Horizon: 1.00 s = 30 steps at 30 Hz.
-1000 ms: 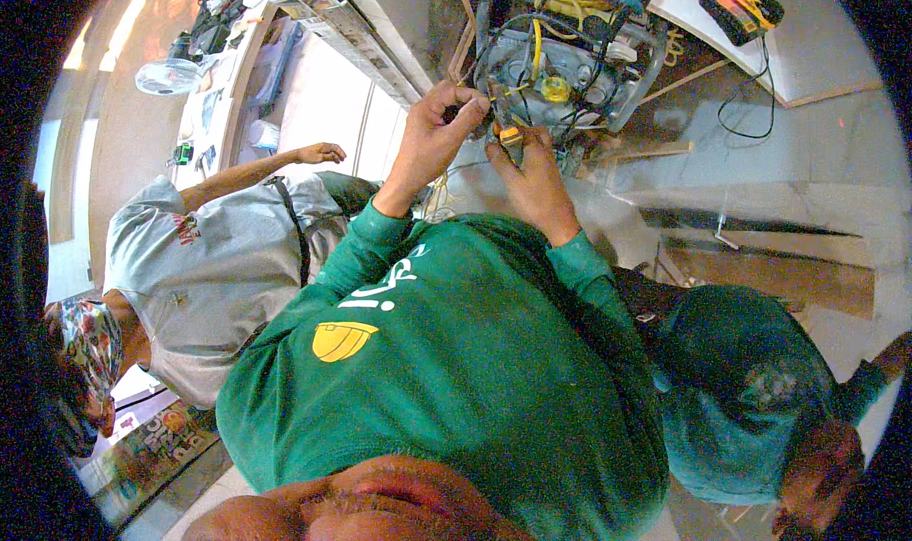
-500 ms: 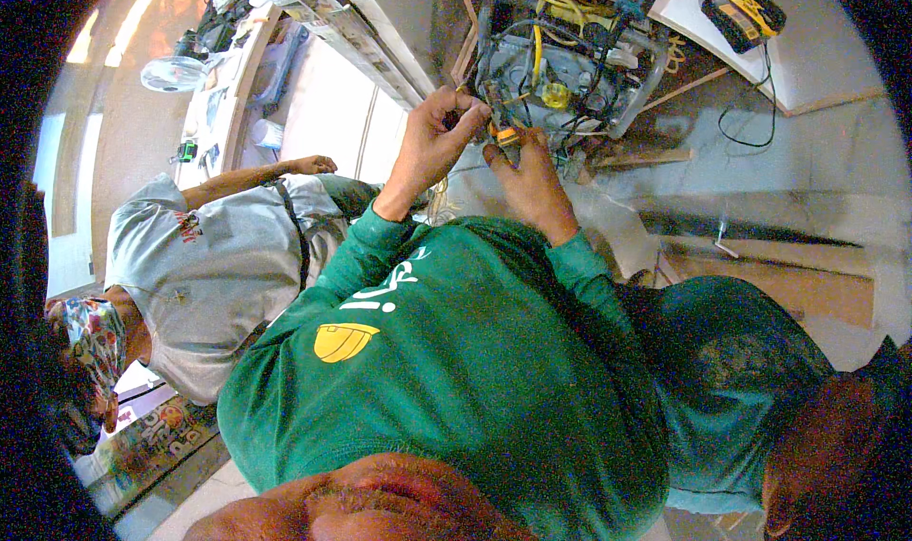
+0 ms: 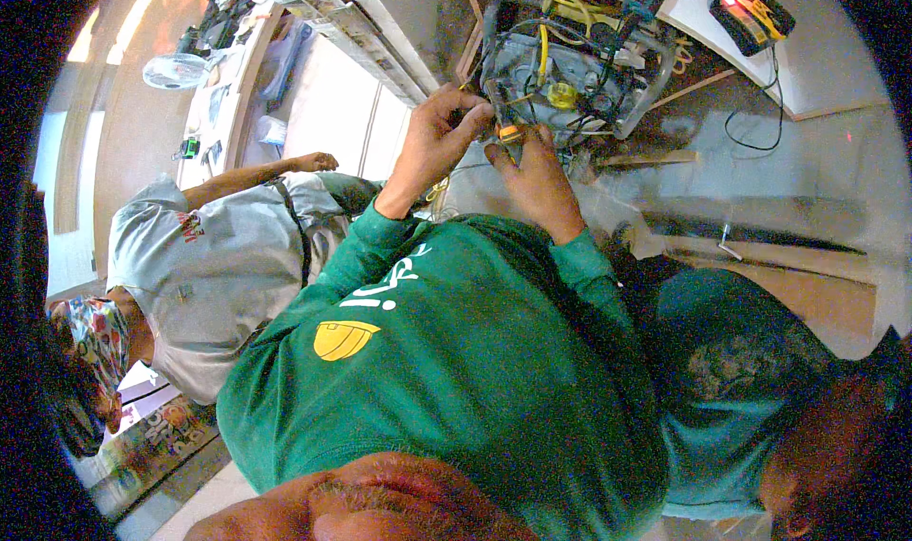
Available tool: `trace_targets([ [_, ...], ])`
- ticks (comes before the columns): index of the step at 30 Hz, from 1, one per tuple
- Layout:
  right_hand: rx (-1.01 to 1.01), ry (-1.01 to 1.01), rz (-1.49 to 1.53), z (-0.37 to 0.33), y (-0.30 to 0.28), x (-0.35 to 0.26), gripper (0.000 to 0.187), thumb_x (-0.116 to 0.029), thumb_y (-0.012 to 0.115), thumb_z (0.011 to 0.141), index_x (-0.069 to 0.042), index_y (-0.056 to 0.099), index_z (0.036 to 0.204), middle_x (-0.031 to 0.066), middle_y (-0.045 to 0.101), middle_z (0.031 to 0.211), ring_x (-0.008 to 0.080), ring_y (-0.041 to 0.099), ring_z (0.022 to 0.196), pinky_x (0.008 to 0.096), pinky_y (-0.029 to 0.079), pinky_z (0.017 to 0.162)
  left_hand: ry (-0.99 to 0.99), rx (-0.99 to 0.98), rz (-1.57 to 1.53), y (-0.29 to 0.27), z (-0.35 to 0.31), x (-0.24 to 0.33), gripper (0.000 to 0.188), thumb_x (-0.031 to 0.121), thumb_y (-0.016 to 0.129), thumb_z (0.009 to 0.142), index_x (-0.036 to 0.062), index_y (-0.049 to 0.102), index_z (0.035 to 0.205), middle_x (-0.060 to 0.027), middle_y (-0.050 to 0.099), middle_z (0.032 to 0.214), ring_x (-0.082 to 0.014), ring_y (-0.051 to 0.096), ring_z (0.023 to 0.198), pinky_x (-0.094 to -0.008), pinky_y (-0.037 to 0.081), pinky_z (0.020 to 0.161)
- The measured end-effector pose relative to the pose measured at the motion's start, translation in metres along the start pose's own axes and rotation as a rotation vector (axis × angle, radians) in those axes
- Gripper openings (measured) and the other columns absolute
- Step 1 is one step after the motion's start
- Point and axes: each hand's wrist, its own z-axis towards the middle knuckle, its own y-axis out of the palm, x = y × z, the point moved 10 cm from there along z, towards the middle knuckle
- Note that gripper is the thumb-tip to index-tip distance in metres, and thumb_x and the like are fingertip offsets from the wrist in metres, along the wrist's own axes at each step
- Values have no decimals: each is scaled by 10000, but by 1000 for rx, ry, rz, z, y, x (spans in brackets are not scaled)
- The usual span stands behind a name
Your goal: The person assembles a cabinet by positioning a large white panel, cutting a yellow wire with pliers, and using a cordless drill to fasten the panel to the frame. They also handle a small white plastic piece and a metal bracket during the process.
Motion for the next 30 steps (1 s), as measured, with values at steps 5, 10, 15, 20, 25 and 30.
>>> trace_targets([
  [5, 0, 26, -190, 3, 4, 14, 459, -327, 669, 995, 10, 584, 1295, 224, 579, 1293, 406, 577, 1220, 476, 439, 1045, -40, -34, -47, 6, -2, -14, 187, 156, 720, 973, -30, 698, 962, -63, 580, 898, -122, 583, 745, -305, 514, 657],
  [10, -81, 126, 88, 1, 8, 8, 518, -326, 659, 999, 14, 530, 1368, 263, 652, 1284, 441, 616, 1217, 480, 466, 1026, -53, -33, -197, 12, -6, -42, 179, 152, 709, 981, -24, 679, 968, -50, 580, 882, -116, 580, 787, -304, 505, 685],
  [15, -98, 156, 85, 2, 14, 24, 558, -307, 674, 985, 20, 493, 1398, 292, 666, 1235, 463, 627, 1192, 489, 488, 1000, -103, -74, -220, 16, -9, -42, 184, 183, 668, 1026, -2, 664, 1019, -19, 615, 898, -82, 574, 798, -276, 495, 691],
  [20, -74, 85, 70, 7, 22, 21, 510, -305, 689, 973, -7, 508, 1345, 301, 685, 1163, 495, 646, 1119, 519, 506, 946, -166, -49, -149, 6, -15, -43, 210, 212, 667, 1028, 2, 666, 1012, 8, 569, 852, -75, 518, 766, -254, 439, 666],
  [25, -97, 70, 99, 11, 30, 29, 516, -298, 692, 971, -1, 509, 1352, 315, 664, 1211, 497, 629, 1152, 519, 498, 976, -128, -35, -85, 1, -11, -48, 204, 204, 667, 1024, 0, 669, 1011, -2, 582, 872, -87, 529, 798, -273, 451, 702],
  [30, -139, 20, -11, 33, 30, 21, 510, -291, 691, 972, 10, 513, 1343, 308, 668, 1196, 500, 632, 1146, 524, 504, 970, -158, 8, -132, -8, -8, -59, 215, 201, 651, 1036, -13, 654, 1039, -16, 631, 907, -84, 568, 845, -269, 476, 747],
])
